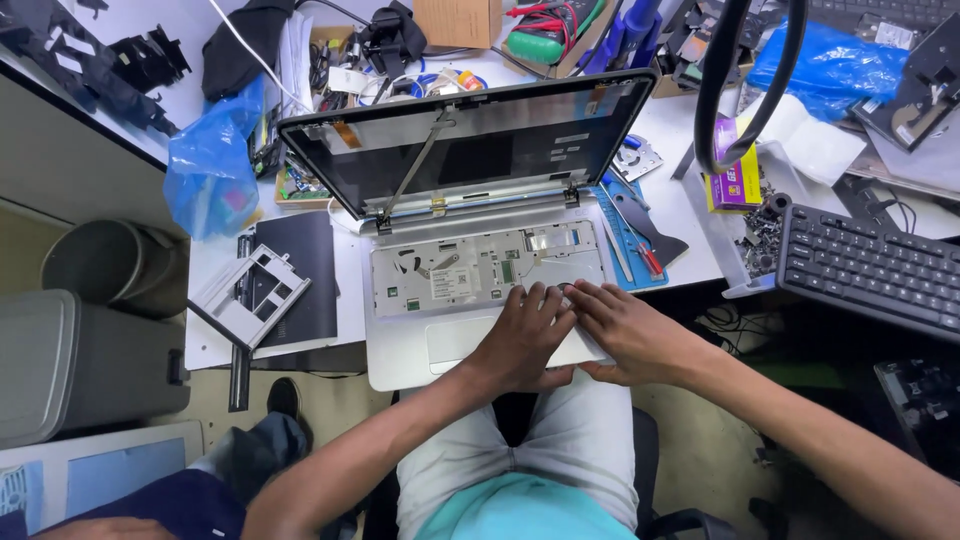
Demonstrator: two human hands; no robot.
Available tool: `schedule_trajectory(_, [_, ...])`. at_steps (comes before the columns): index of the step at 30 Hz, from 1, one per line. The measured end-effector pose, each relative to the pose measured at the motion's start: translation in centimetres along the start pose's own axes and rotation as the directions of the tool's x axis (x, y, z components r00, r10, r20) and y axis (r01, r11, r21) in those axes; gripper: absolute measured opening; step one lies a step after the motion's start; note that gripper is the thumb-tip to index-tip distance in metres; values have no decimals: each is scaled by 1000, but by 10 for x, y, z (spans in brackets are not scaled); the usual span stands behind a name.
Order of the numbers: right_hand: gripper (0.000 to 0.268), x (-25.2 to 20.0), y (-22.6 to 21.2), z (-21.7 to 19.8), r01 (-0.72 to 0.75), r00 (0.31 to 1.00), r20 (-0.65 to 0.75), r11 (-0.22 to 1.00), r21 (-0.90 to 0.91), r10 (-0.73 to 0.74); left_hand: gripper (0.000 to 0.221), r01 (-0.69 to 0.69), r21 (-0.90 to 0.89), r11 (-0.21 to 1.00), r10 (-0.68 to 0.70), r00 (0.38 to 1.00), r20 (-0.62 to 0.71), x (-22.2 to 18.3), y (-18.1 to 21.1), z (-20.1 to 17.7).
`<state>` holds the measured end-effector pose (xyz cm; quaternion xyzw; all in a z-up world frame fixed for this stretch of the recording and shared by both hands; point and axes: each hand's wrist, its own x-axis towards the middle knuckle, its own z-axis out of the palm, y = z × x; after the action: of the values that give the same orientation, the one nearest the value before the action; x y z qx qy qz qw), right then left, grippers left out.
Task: The person disassembles a laptop by first removing the bottom cover and then detaching the motherboard. They use a screwdriver to loosen screws and carefully lift the components out of the chassis.
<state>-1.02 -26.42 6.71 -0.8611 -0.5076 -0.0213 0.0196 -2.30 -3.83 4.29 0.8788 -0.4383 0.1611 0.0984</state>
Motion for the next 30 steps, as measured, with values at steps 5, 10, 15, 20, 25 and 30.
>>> schedule_trajectory(5, [71,3,7,5,70,997,33,996,-56,-68,65,-13,0,1000,13,999,-43,-3,-2,13])
schedule_trajectory(10, [74,4,12,14,166,986,28,977,-134,-164,62,-36,9,999,37,995,-94,-1,-1,9])
schedule_trajectory(15, [72,6,13,11,215,974,-15,951,-221,-224,61,-68,-29,997,64,990,-124,3,-6,18])
schedule_trajectory(20, [65,-7,-2,2,65,976,-199,989,-135,-91,60,-89,-10,996,87,988,-127,8,-6,5])
schedule_trajectory(25, [33,-33,-87,39,-328,622,-691,924,196,368,62,-86,-25,996,82,989,-126,3,-8,12])
schedule_trajectory(30, [33,-25,-121,85,105,336,278,-329,938,900,67,-72,10,997,72,996,-50,4,-9,11])
